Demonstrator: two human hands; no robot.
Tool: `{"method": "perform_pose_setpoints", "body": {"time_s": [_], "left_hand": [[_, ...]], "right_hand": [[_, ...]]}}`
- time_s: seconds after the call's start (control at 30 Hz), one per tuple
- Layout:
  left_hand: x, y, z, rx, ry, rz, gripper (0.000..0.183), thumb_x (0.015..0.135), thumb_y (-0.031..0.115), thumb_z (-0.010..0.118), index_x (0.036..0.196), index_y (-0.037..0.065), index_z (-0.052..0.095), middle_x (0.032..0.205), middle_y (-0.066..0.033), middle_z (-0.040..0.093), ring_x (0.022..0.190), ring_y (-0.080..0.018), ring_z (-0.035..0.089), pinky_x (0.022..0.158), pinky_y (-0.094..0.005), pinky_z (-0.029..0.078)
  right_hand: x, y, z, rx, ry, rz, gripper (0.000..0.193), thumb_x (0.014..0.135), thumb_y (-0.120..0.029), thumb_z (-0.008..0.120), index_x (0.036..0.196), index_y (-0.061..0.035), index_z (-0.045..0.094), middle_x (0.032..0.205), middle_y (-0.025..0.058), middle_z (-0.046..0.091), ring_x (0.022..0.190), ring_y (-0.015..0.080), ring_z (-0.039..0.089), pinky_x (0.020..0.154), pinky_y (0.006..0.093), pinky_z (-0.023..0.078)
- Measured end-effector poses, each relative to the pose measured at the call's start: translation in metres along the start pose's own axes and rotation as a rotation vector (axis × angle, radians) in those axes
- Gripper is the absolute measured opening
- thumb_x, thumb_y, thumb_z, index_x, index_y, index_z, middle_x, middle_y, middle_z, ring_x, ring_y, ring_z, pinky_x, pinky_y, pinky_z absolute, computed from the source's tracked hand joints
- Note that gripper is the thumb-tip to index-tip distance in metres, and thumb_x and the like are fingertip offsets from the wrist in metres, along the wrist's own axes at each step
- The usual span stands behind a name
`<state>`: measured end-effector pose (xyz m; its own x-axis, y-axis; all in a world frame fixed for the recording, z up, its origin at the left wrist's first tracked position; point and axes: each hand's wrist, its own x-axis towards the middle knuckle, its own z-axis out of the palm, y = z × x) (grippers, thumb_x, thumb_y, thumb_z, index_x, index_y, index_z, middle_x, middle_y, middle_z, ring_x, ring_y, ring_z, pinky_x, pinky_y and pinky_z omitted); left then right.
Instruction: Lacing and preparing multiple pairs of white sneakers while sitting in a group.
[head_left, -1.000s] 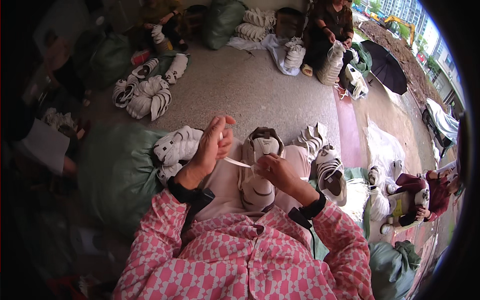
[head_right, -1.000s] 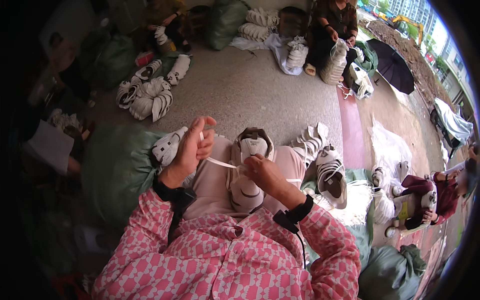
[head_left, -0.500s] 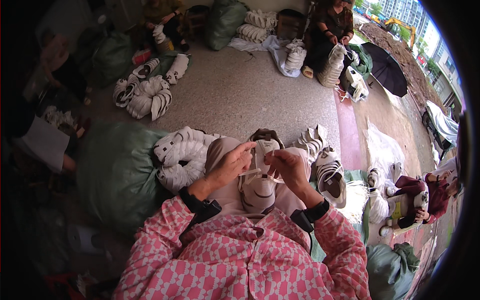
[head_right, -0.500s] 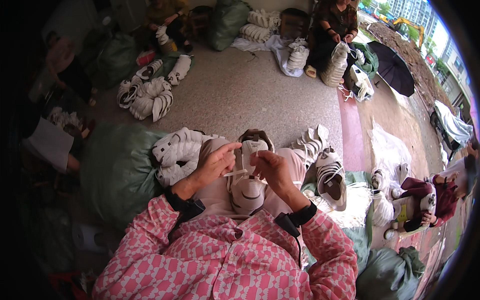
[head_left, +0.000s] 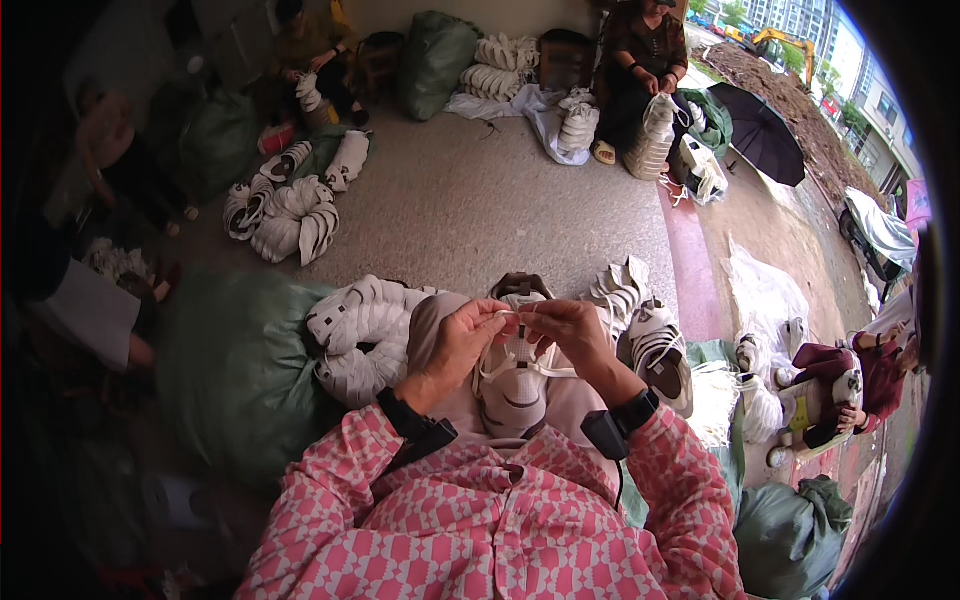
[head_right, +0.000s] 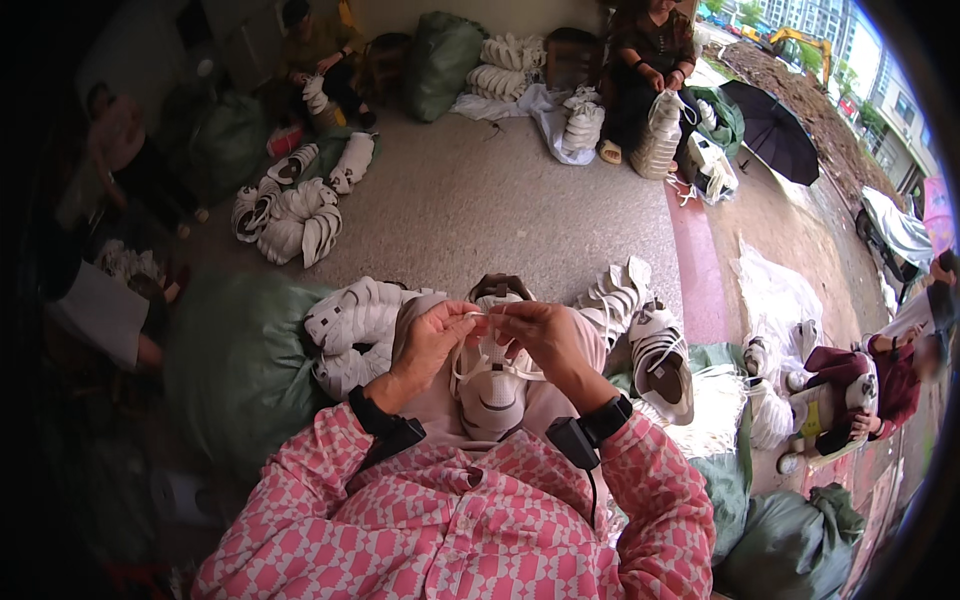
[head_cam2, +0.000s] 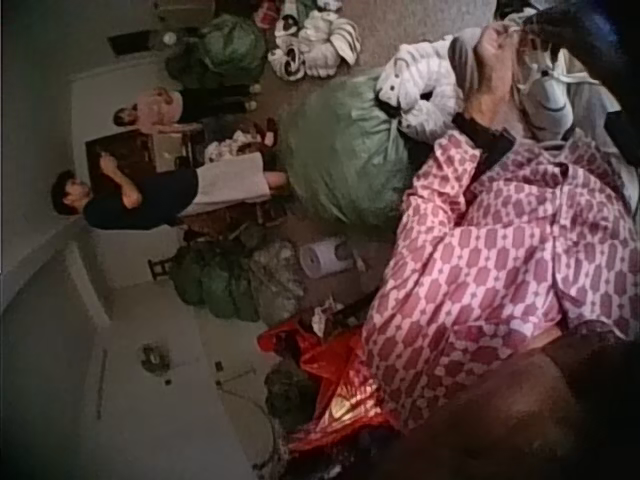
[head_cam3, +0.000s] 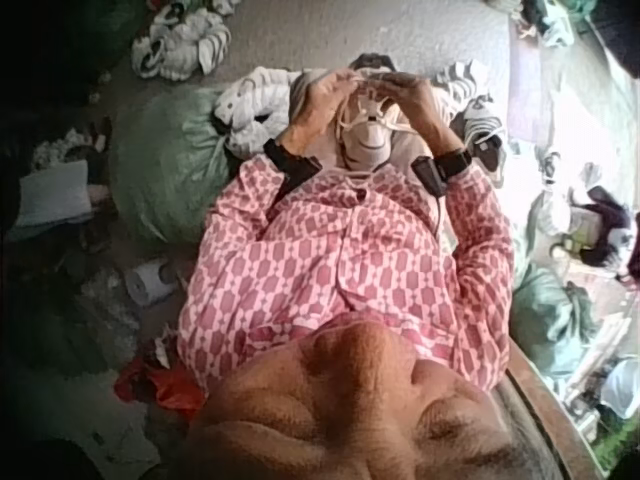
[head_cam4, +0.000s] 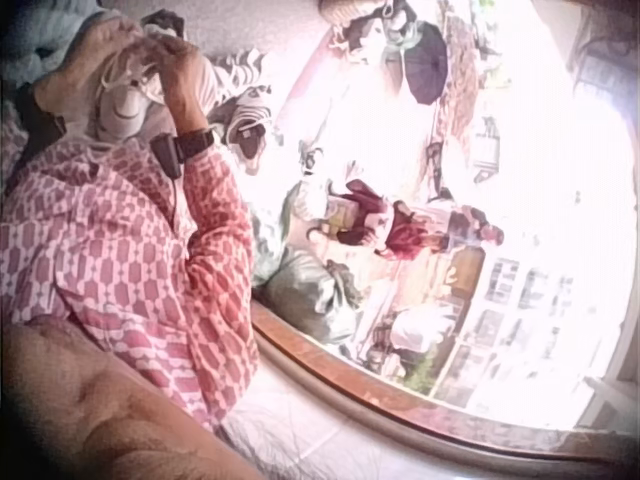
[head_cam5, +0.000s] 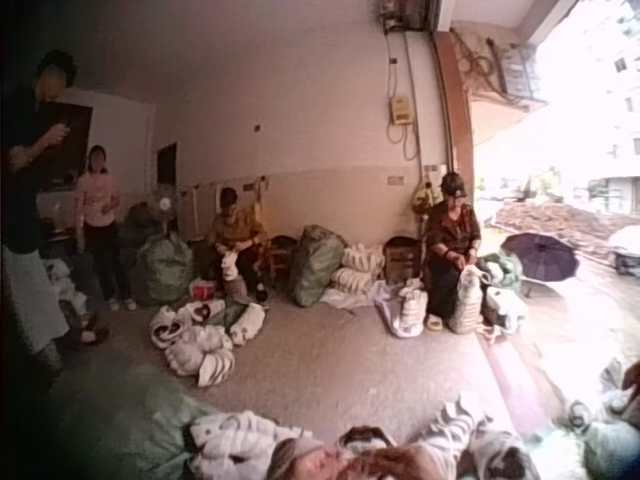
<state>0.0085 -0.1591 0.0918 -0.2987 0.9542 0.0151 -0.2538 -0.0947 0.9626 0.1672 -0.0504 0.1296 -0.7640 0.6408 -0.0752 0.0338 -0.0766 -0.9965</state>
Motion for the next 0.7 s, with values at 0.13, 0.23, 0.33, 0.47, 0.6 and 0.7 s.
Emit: {"method": "perform_pose_setpoints", "body": {"time_s": [0.13, 0.23, 0.33, 0.47, 0.6, 0.7], "left_hand": [[-0.002, 0.002, 0.006, -0.015, 0.058, 0.048, 0.021, 0.094, 0.014, 0.055, 0.108, -0.001, 0.056, 0.098, -0.0096, 0.066, 0.086, -0.0147, 0.064, 0.075, -0.0234, 0.05], [-0.004, 0.011, 0.009, -0.039, 0.134, 0.016, 0.019, 0.094, 0.017, 0.055, 0.102, 0.0, 0.06, 0.09, -0.0077, 0.067, 0.072, -0.0106, 0.062, 0.064, -0.0209, 0.05], [-0.006, 0.011, 0.008, 0.059, 0.118, -0.027, 0.02, 0.094, 0.019, 0.055, 0.099, 0.001, 0.061, 0.079, -0.0038, 0.065, 0.06, -0.0052, 0.055, 0.052, -0.0174, 0.043], [-0.006, 0.0, 0.01, 0.186, 0.018, -0.041, 0.018, 0.096, 0.021, 0.053, 0.097, 0.005, 0.062, 0.07, 0.0026, 0.058, 0.055, -0.001, 0.047, 0.047, -0.0156, 0.035], [-0.005, -0.006, 0.008, 0.286, -0.008, -0.045, 0.016, 0.096, 0.018, 0.052, 0.097, 0.006, 0.062, 0.069, 0.0051, 0.056, 0.054, -0.0003, 0.046, 0.047, -0.0159, 0.035], [-0.004, -0.005, 0.007, 0.319, 0.002, -0.045, 0.016, 0.096, 0.017, 0.051, 0.096, 0.005, 0.062, 0.07, 0.0059, 0.055, 0.056, -0.0004, 0.047, 0.049, -0.0164, 0.038]], "right_hand": [[0.004, 0.004, 0.0, 0.12, -0.024, 0.062, 0.022, 0.089, -0.013, 0.063, 0.099, 0.0063, 0.066, 0.077, 0.0087, 0.064, 0.062, 0.0138, 0.062, 0.054, 0.0256, 0.053], [0.003, 0.004, 0.0, 0.094, -0.016, 0.071, 0.022, 0.089, -0.013, 0.063, 0.099, 0.0061, 0.066, 0.077, 0.0085, 0.065, 0.061, 0.014, 0.062, 0.055, 0.0256, 0.053], [0.003, 0.005, 0.002, 0.135, -0.026, 0.062, 0.023, 0.089, -0.012, 0.062, 0.102, 0.0061, 0.065, 0.079, 0.0086, 0.065, 0.061, 0.0144, 0.062, 0.056, 0.0255, 0.054], [0.002, 0.001, 0.006, 0.141, -0.061, 0.063, 0.024, 0.089, -0.012, 0.062, 0.104, 0.0061, 0.064, 0.081, 0.0092, 0.066, 0.063, 0.0151, 0.064, 0.059, 0.0253, 0.055], [0.002, 0.001, 0.011, 0.141, -0.047, 0.094, 0.024, 0.087, -0.015, 0.065, 0.103, 0.0036, 0.066, 0.078, 0.0067, 0.065, 0.064, 0.0132, 0.063, 0.056, 0.0227, 0.053], [0.007, 0.006, 0.012, 0.168, -0.053, 0.104, 0.021, 0.087, -0.014, 0.066, 0.099, 0.0033, 0.066, 0.075, 0.0056, 0.065, 0.06, 0.0115, 0.061, 0.053, 0.0218, 0.052]]}}
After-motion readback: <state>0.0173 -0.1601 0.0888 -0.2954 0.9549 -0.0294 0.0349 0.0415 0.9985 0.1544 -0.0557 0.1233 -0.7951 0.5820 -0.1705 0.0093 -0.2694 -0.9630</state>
